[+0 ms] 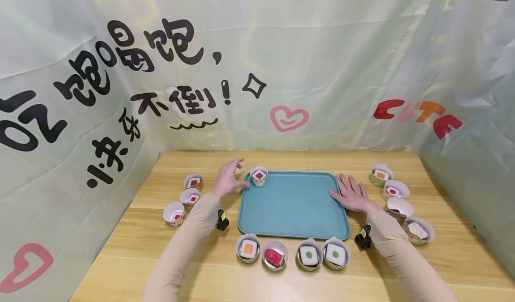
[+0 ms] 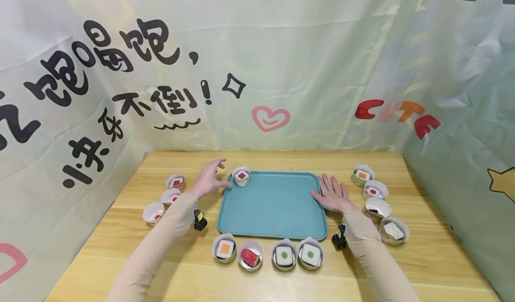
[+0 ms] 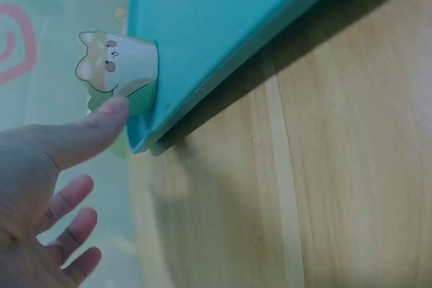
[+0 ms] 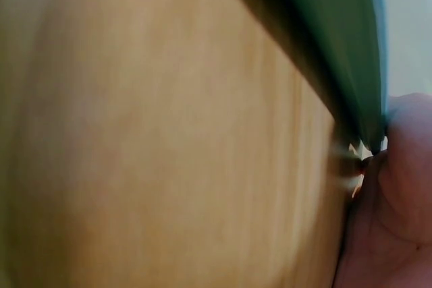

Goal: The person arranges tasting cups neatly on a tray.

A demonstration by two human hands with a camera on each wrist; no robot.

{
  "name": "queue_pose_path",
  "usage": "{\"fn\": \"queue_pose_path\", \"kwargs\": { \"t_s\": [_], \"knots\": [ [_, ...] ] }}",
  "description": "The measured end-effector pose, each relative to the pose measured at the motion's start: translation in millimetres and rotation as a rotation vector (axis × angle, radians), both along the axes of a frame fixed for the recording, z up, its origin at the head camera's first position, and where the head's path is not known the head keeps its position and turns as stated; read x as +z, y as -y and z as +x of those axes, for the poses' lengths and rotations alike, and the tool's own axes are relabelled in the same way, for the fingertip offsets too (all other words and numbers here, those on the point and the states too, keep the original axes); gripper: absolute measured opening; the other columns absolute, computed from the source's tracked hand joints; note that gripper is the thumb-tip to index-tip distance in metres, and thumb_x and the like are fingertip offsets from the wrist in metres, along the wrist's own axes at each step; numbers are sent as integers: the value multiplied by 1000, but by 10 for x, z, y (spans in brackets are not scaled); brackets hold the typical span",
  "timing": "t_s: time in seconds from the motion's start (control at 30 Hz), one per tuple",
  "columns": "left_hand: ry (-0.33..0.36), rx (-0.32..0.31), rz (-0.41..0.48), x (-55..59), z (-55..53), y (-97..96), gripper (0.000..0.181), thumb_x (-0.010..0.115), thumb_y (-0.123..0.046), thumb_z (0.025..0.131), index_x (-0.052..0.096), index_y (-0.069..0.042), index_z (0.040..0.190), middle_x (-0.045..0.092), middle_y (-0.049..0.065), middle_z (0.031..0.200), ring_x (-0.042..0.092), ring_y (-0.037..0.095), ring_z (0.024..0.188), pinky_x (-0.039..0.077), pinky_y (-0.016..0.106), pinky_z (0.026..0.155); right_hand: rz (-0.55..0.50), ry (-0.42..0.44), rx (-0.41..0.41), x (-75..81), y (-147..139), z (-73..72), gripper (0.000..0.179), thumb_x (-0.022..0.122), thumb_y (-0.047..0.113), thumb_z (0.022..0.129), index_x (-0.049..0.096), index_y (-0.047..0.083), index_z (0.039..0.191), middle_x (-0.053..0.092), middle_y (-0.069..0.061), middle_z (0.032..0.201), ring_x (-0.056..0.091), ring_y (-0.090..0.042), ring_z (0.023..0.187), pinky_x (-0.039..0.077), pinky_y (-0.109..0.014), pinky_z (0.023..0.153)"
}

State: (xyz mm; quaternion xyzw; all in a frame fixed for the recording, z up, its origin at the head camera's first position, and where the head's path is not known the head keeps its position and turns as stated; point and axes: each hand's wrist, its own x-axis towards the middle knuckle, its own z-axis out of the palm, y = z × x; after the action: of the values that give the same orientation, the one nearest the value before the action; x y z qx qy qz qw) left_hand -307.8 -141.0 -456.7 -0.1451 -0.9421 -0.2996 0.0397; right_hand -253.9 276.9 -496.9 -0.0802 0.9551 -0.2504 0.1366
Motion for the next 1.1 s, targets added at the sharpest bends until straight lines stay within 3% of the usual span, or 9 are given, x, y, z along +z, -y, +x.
{"fn": "queue_pose_path", "kwargs": {
  "t_s": [0.2, 0.5, 0.87, 1.1],
  "knots": [
    [-20, 35, -102, 42, 49, 91, 93, 90, -18, 72, 42, -7, 151, 61, 18, 133, 55, 38, 123, 37, 54, 113, 2, -5, -6, 24, 9, 25, 83, 40, 50, 106, 8, -4, 159, -3, -27, 167, -13, -52, 152, -13, -69, 117],
    [-9, 158, -233, 204, 132, 364, 83, 83, -14, 82, 39, -9, 152, 52, 23, 144, 50, 47, 127, 43, 58, 104, -33, -14, 3, -23, -18, 12, 92, 36, 63, 102, 7, -1, 160, -5, -23, 169, -15, -48, 153, -16, -67, 118],
    [116, 277, -237, 282, 101, 759, 84, 77, -18, 85, 32, -8, 155, 37, 29, 150, 36, 51, 133, 35, 61, 109, -48, -8, 5, -82, -53, -32, 94, 34, 68, 100, 7, 3, 162, -5, -20, 170, -15, -46, 154, -16, -67, 118],
    [200, 357, -241, 305, 127, 862, 90, 77, -25, 85, 27, -5, 157, 29, 34, 149, 31, 56, 132, 31, 64, 111, -10, 0, 0, -174, -100, -100, 102, 31, 75, 96, 5, 0, 161, -7, -22, 169, -16, -48, 153, -17, -67, 117]
  ]
}}
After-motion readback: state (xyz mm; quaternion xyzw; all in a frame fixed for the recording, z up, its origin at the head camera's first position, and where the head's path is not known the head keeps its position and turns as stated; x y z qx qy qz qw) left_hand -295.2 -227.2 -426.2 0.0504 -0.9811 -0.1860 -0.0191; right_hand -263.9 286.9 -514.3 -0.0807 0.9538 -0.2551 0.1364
